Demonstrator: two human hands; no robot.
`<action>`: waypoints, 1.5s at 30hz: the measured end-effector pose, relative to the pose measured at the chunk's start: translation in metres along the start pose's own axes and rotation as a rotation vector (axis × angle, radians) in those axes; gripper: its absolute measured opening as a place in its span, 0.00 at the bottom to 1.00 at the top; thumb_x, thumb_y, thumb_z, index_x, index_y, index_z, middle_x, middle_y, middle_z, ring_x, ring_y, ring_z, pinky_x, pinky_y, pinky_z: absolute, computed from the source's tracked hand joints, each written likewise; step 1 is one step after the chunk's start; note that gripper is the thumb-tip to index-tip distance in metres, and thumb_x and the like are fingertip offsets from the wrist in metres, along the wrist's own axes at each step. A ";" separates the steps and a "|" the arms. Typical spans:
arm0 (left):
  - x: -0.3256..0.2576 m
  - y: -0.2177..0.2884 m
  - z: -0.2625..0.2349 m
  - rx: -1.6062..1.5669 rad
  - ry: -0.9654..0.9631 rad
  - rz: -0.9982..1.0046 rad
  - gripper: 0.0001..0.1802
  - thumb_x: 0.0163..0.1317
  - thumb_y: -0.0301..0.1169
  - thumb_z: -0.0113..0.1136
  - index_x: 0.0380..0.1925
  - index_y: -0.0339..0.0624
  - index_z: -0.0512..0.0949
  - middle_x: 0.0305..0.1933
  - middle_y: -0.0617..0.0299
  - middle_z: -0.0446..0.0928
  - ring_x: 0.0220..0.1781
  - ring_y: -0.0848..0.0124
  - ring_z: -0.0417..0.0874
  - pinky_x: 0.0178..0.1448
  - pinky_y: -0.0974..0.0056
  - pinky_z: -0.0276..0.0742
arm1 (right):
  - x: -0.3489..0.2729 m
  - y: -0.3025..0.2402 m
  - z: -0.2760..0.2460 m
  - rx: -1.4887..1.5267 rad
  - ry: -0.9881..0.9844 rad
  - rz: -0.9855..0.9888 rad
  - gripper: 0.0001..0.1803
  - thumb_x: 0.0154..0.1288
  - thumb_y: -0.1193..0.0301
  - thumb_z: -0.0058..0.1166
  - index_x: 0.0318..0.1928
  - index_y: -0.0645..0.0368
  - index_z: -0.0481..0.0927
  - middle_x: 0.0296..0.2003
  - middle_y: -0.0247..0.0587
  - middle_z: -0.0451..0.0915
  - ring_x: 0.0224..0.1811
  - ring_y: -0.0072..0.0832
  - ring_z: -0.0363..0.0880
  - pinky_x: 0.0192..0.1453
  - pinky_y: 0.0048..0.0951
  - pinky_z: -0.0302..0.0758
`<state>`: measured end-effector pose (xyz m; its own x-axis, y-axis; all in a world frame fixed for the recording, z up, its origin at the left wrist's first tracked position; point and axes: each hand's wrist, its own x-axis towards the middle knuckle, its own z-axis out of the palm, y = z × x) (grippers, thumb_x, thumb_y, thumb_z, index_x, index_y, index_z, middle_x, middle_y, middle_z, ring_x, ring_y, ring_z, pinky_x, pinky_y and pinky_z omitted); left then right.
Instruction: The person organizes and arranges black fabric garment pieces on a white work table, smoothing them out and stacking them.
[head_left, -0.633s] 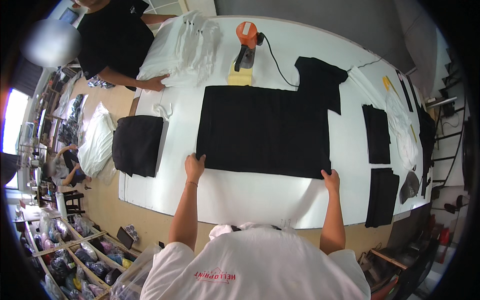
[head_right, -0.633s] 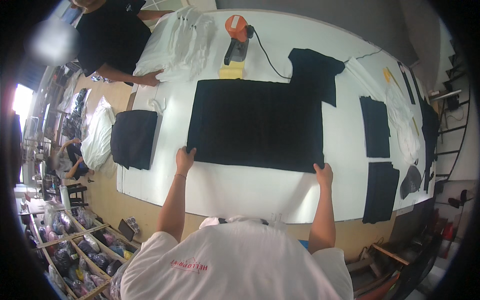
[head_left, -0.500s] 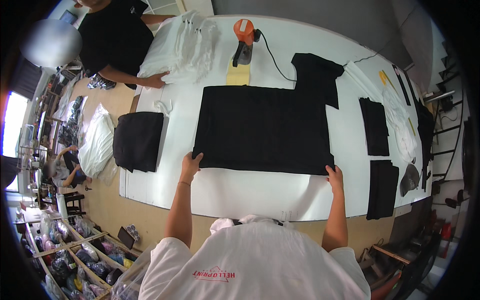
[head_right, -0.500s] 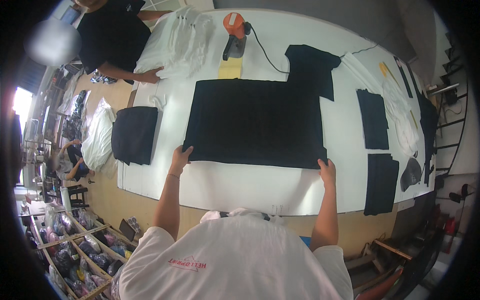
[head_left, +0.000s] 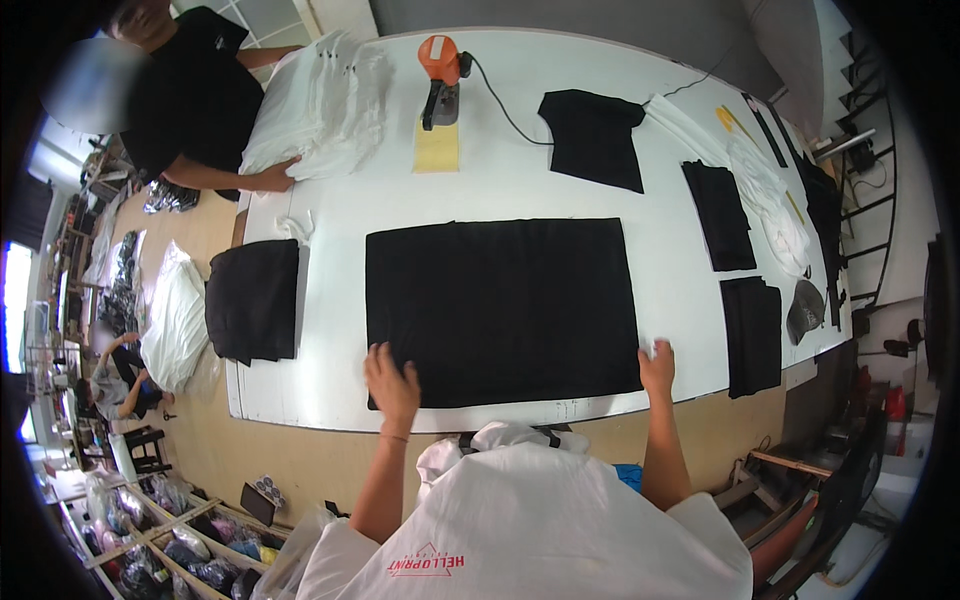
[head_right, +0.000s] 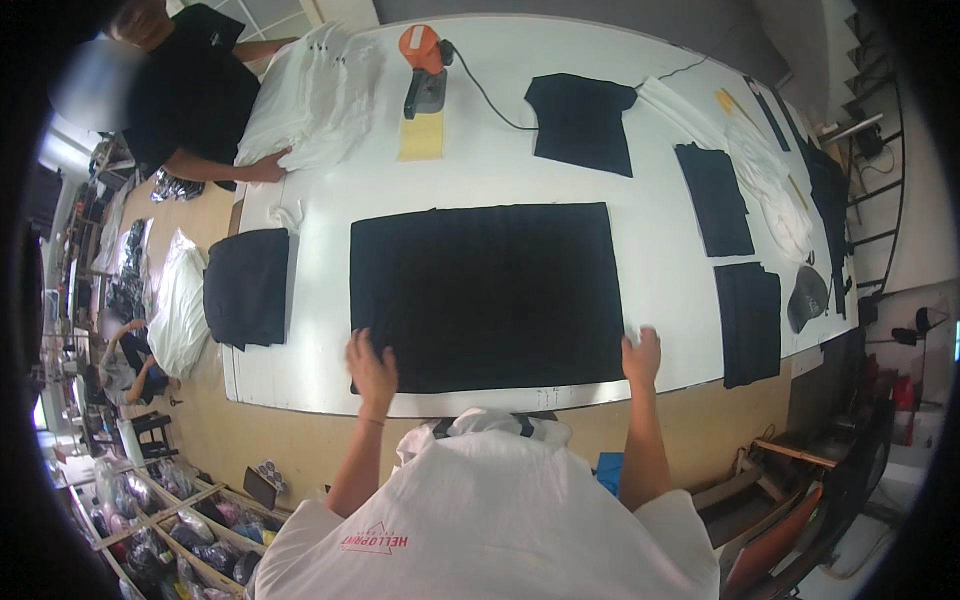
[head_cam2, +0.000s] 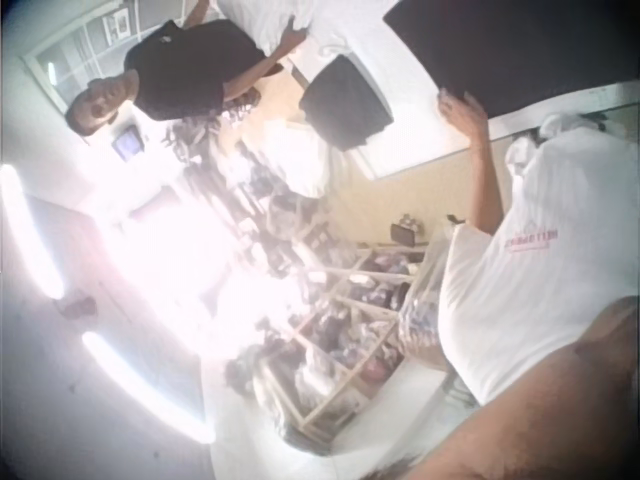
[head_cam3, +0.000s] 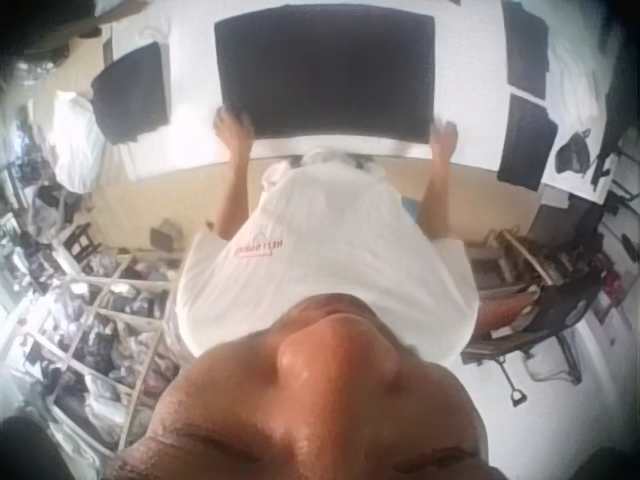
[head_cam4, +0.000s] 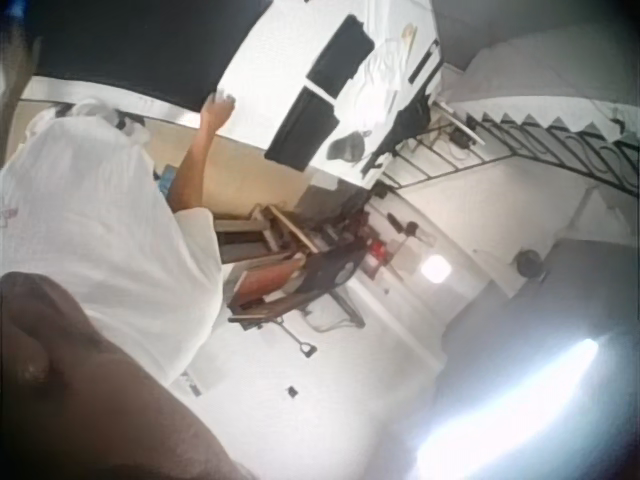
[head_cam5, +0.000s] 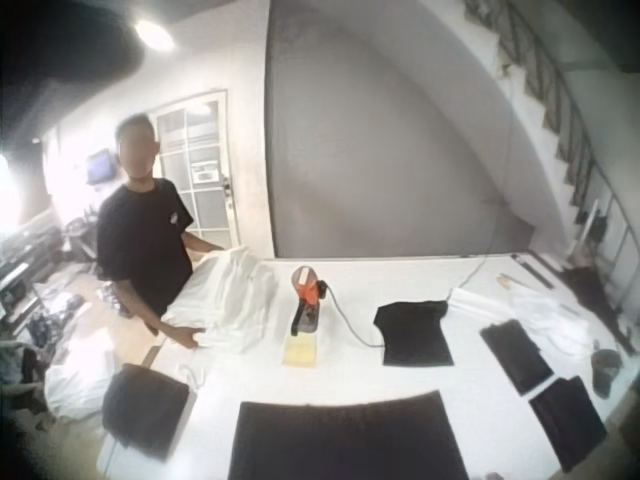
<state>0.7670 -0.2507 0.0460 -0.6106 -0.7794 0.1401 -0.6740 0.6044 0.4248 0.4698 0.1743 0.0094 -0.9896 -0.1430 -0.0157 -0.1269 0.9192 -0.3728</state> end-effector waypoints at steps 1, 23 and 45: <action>0.005 0.021 0.010 -0.007 0.024 0.107 0.31 0.59 0.33 0.64 0.62 0.35 0.68 0.69 0.40 0.63 0.70 0.42 0.61 0.72 0.44 0.57 | 0.023 -0.007 0.007 0.082 0.016 -0.040 0.25 0.61 0.64 0.63 0.54 0.66 0.73 0.49 0.55 0.79 0.51 0.48 0.79 0.54 0.41 0.75; 0.005 0.091 0.047 0.160 -0.360 0.145 0.35 0.62 0.38 0.57 0.68 0.39 0.62 0.75 0.40 0.53 0.78 0.42 0.48 0.78 0.41 0.41 | 0.358 -0.210 0.028 0.174 0.086 -0.353 0.21 0.72 0.61 0.52 0.56 0.65 0.72 0.49 0.58 0.80 0.52 0.54 0.79 0.54 0.47 0.75; 0.162 0.332 -0.216 -1.192 -0.345 0.343 0.21 0.64 0.36 0.62 0.45 0.26 0.77 0.38 0.58 0.80 0.41 0.75 0.77 0.46 0.69 0.73 | 0.175 -0.339 -0.443 -0.467 1.037 -0.550 0.28 0.69 0.56 0.52 0.62 0.61 0.68 0.57 0.44 0.72 0.57 0.31 0.71 0.60 0.33 0.70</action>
<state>0.5342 -0.2117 0.4025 -0.8738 -0.4233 0.2394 0.2152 0.1049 0.9709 0.3096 0.0006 0.5443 -0.3596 -0.3867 0.8492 -0.3396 0.9019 0.2669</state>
